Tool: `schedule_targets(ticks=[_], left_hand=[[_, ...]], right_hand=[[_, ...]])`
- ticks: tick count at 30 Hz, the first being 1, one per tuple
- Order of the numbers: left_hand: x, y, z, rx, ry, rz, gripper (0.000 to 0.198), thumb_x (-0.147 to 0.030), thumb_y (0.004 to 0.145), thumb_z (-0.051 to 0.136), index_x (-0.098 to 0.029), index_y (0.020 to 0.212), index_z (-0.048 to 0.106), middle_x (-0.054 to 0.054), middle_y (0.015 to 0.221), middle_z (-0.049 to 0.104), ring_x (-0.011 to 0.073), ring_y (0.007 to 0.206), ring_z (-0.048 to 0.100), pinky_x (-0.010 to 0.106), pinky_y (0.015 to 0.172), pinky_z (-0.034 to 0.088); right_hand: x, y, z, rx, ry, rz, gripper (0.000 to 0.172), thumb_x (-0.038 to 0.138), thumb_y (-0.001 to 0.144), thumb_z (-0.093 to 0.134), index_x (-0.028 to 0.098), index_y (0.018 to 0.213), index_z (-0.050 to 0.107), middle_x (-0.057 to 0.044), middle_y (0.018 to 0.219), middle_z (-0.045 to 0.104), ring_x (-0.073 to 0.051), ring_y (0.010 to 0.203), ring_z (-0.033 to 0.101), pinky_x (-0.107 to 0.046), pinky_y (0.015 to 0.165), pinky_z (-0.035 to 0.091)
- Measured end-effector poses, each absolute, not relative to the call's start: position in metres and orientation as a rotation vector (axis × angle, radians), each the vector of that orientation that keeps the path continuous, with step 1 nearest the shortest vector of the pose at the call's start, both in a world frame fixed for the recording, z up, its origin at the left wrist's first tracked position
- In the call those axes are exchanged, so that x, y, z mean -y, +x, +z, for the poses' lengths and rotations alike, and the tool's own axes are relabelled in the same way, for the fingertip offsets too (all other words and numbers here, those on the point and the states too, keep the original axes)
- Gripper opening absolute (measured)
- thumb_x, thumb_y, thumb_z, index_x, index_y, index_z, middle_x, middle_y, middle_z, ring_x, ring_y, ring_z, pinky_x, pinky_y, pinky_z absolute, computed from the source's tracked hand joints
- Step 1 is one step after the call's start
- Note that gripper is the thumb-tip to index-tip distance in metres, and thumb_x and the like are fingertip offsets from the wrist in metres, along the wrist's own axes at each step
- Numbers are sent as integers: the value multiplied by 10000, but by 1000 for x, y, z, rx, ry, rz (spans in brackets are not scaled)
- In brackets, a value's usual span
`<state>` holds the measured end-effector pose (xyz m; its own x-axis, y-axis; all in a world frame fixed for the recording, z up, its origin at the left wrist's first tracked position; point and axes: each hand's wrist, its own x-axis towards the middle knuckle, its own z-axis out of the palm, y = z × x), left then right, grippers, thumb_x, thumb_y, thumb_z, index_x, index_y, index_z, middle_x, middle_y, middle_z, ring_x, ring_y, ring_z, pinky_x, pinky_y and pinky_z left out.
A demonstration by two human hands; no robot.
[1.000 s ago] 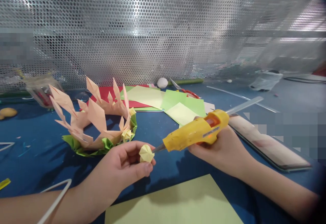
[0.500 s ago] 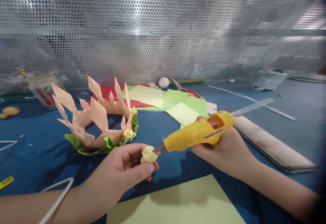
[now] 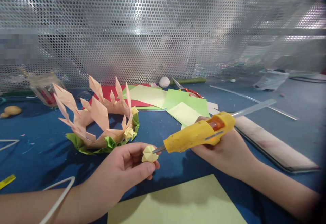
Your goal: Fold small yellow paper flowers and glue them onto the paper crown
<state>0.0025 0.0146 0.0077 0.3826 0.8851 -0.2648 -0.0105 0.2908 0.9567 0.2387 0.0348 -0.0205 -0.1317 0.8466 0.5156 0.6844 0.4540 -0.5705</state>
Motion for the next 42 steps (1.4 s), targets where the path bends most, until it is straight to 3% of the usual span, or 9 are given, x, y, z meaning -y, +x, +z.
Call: schedule_targets(ticks=[26,42], left_hand=[[-15,-1,1,-964,1100,758,78,-177,697,750,-166,764,713,-48,699,688,91,628,566,210,634,472],[-14,-1,-3,-955,1097,780,143,-159,666,763,-189,801,731,-52,685,676,97,624,558,206,628,483]], right_hand=[[-35,238,-9,1990,-1186,112,210,268,774,529,259,595,420,23,530,562,-161,457,578,-246,407,468],[-38,244,-23,1966,-1185,111,168,247,777,542,256,631,457,21,572,576,-167,494,578,-252,423,450]])
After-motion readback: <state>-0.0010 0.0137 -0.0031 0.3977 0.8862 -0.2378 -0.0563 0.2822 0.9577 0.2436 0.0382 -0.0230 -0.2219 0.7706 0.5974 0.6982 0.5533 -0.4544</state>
